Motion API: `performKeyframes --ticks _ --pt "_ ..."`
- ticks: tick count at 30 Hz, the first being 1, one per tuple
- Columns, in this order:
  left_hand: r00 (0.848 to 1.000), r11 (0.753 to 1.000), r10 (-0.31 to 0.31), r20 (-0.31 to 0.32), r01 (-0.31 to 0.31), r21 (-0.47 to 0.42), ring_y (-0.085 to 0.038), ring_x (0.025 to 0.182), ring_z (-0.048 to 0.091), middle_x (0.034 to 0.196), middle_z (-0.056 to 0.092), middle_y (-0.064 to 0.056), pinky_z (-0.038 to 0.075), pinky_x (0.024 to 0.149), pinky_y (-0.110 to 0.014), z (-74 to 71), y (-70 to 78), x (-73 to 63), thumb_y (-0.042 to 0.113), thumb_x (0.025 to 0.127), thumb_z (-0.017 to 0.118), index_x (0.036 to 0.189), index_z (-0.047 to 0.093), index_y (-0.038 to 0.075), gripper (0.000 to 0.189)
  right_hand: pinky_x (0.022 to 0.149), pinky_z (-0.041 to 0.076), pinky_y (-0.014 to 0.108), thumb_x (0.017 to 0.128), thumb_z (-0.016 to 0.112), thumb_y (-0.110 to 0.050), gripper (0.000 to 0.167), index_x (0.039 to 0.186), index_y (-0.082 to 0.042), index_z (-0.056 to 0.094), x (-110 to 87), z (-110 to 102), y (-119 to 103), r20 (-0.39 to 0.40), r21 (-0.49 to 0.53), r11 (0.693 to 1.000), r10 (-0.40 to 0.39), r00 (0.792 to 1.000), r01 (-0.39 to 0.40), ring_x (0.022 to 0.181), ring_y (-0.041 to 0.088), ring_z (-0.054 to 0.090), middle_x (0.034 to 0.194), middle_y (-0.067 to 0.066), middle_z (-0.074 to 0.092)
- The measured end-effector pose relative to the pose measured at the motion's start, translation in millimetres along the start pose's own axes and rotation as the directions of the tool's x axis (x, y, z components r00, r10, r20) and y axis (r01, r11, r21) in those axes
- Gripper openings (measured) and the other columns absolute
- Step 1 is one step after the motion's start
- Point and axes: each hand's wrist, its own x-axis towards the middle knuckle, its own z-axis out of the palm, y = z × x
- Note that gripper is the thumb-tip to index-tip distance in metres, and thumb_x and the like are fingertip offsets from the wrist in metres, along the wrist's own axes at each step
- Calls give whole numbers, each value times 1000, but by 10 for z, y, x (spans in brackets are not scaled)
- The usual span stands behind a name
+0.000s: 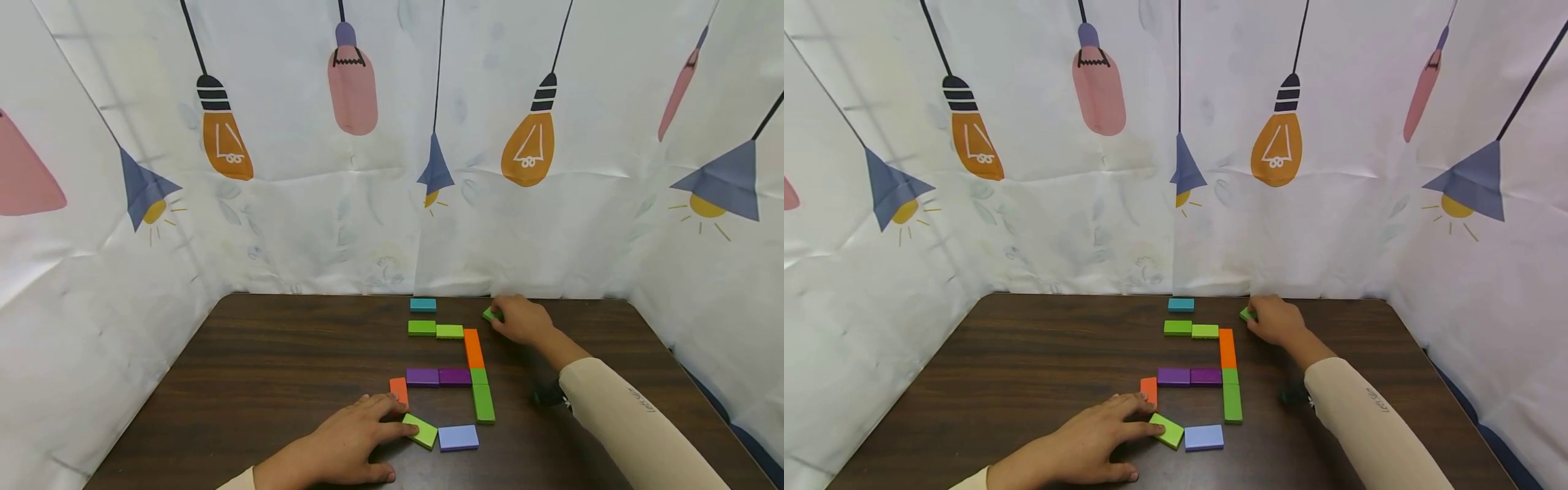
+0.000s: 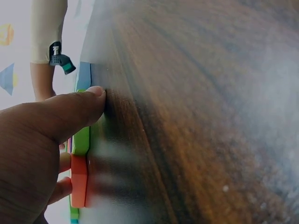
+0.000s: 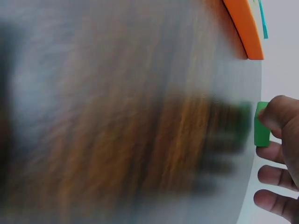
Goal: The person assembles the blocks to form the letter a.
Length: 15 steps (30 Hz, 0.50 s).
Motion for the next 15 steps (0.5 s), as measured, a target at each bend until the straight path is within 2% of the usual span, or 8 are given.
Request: performKeyframes --ticks 6,15 --pt "1000 1000 10 -8 -10 5 -21 133 48 149 47 3 49 98 -57 -6 3 6 52 93 71 151 50 38 63 68 55 49 94 71 -30 30 119 -13 70 -189 0 12 -60 13 999 -42 997 43 102 29 63 113 7 70" --pt "1000 1000 1 4 -1 -1 -21 134 48 150 46 3 49 99 -58 -5 0 6 54 94 70 152 49 39 63 58 50 34 90 76 -30 25 111 -17 72 -482 0 -106 -119 4 989 -143 983 145 86 18 58 103 2 68"
